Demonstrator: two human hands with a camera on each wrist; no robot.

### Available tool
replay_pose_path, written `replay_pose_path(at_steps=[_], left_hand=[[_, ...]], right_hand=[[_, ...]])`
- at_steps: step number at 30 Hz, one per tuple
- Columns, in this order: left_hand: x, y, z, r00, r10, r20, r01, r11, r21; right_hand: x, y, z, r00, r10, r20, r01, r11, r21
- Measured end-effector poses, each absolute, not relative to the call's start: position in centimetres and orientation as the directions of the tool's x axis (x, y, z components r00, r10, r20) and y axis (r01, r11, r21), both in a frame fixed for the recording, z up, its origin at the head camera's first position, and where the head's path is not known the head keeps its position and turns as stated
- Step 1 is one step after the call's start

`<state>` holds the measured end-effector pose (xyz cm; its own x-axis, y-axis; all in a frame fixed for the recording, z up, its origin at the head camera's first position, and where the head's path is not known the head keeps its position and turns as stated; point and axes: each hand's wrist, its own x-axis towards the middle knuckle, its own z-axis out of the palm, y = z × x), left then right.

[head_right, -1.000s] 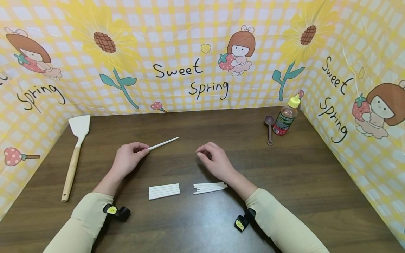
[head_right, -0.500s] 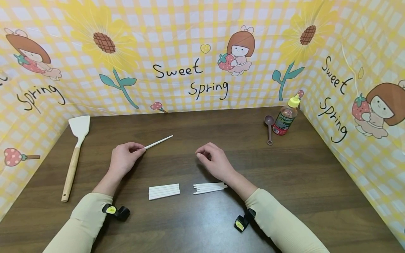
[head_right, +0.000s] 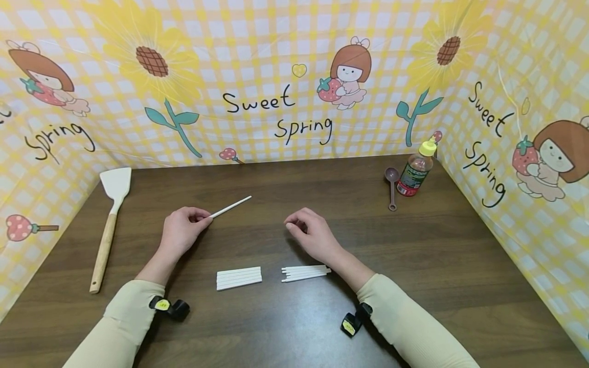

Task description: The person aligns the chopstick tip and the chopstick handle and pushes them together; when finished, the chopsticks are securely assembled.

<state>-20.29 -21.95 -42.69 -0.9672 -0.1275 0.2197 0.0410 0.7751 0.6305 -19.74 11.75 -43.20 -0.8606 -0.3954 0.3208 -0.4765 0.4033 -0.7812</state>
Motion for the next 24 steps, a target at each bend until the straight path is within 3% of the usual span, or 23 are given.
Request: replay_pose_path(at_steps=[9,16,24], left_hand=[[-20.2,-21.7,-42.7,-0.965,-0.103,0.241,0.078,0.763,0.641],[-20.3,-21.3,-42.4,-0.934,-0.086,0.347,0.177,0.732,0.658],[-19.8,-19.7,-42.3,-0.952,0.221,0.211,0.301,0.56,0.772]], right_hand=[[-19.7,11.8,-43.2,-0.862,-0.399,0.312,-0.471,0.404,-0.784],[-19.5,11.8,-43.2,-0.856,-0.407,0.317,-0.48,0.401,-0.78],[-19.4,11.9,-42.9,-0.867,-0.426,0.258,-0.445,0.429,-0.786]])
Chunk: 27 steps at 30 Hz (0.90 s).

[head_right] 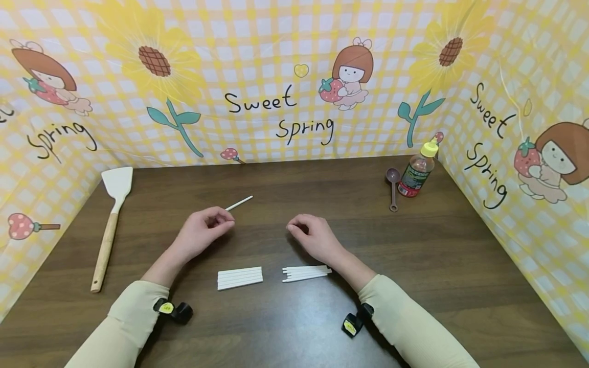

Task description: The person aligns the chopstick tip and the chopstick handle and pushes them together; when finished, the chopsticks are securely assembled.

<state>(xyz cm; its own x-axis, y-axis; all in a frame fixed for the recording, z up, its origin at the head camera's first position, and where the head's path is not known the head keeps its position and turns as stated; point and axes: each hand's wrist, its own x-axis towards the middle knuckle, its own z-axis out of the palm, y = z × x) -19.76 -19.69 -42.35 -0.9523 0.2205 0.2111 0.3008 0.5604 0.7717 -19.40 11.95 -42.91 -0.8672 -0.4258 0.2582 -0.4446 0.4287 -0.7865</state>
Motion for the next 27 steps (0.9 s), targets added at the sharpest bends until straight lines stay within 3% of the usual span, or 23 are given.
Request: replay_pose_path(at_steps=[5,10,27], left_hand=[[-19.2,-18.7,-42.6,-0.913,0.405,0.058,0.251,0.442,0.861],[-18.7,-18.3,-42.6,-0.867,0.498,0.017,0.25,0.405,0.879],[-17.4,-18.7,-42.8,-0.817,0.575,-0.033,0.256,0.414,0.874]], right_hand=[[-19.4,12.0,-42.9,-0.877,-0.445,0.181,-0.389,0.437,-0.811],[-19.3,12.1,-43.1,-0.868,-0.479,0.132,-0.365,0.435,-0.823],[-18.3,13.0,-42.6,-0.803,-0.594,0.055,-0.385,0.446,-0.808]])
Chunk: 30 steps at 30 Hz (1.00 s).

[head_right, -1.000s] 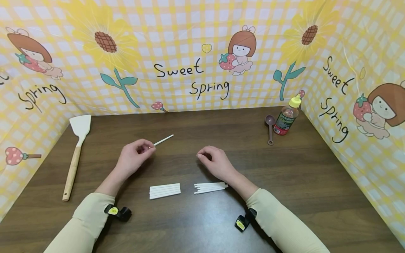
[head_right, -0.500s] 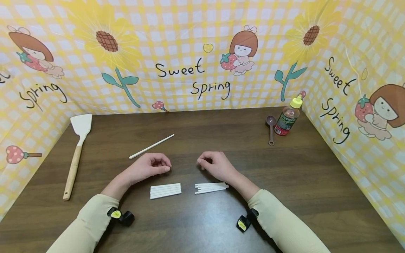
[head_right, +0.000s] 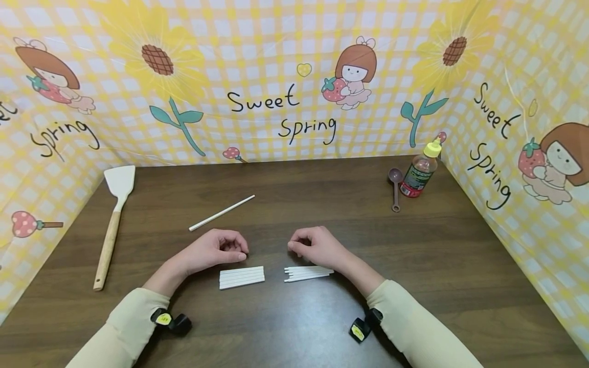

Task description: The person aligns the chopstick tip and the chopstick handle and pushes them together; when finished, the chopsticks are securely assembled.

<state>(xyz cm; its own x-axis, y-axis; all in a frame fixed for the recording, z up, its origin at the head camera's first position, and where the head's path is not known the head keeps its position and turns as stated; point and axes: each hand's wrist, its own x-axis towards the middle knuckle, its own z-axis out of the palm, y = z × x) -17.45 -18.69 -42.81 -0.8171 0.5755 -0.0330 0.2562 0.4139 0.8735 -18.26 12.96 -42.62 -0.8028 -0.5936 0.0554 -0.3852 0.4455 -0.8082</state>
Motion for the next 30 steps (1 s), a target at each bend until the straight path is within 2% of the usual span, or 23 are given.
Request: replay_pose_path(at_steps=[10,17,30], left_hand=[[-16.0,-19.1,-42.5,-0.817,0.575,-0.04,0.264,0.435,0.861],[-15.6,-19.0,-42.5,-0.821,0.569,-0.042,0.265,0.447,0.854],[-15.7,-18.7,-42.7,-0.818,0.575,-0.015,0.316,0.472,0.823]], right_hand=[[-17.3,14.2,-42.9,-0.772,-0.625,0.113,-0.446,0.406,-0.798],[-17.1,15.4,-43.3,-0.725,-0.666,0.177,-0.528,0.372,-0.763],[-17.2,15.8,-43.3,-0.702,-0.694,0.163,-0.549,0.381,-0.744]])
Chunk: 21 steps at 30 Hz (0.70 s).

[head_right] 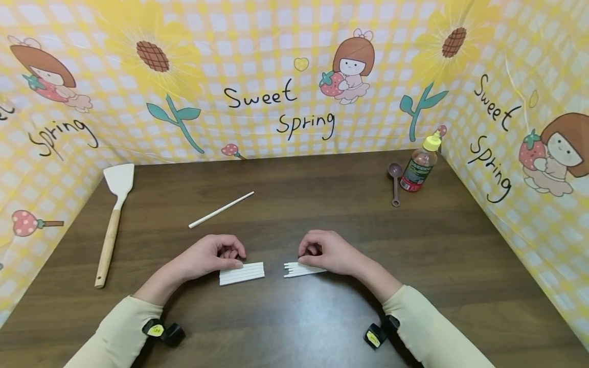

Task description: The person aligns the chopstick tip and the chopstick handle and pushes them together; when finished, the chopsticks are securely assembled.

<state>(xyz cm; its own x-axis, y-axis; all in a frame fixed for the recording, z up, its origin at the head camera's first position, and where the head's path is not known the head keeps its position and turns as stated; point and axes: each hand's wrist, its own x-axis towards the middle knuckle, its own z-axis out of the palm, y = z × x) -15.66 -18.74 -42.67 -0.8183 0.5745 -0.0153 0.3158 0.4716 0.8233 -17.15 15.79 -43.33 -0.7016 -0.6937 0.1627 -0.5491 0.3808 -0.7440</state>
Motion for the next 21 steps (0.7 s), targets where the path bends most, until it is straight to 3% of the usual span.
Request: replay_pose_path(at_steps=[9,21], left_hand=[[-15.62,-18.63,-42.54,-0.821,0.57,-0.021,0.314,0.481,0.818],[-15.67,-18.59,-42.75,-0.856,0.516,-0.018,0.294,0.516,0.805]], right_hand=[[-17.08,15.78,-43.22,-0.696,-0.695,0.181,-0.561,0.369,-0.741],[-17.02,15.46,-43.24,-0.753,-0.636,0.169,-0.525,0.426,-0.736]])
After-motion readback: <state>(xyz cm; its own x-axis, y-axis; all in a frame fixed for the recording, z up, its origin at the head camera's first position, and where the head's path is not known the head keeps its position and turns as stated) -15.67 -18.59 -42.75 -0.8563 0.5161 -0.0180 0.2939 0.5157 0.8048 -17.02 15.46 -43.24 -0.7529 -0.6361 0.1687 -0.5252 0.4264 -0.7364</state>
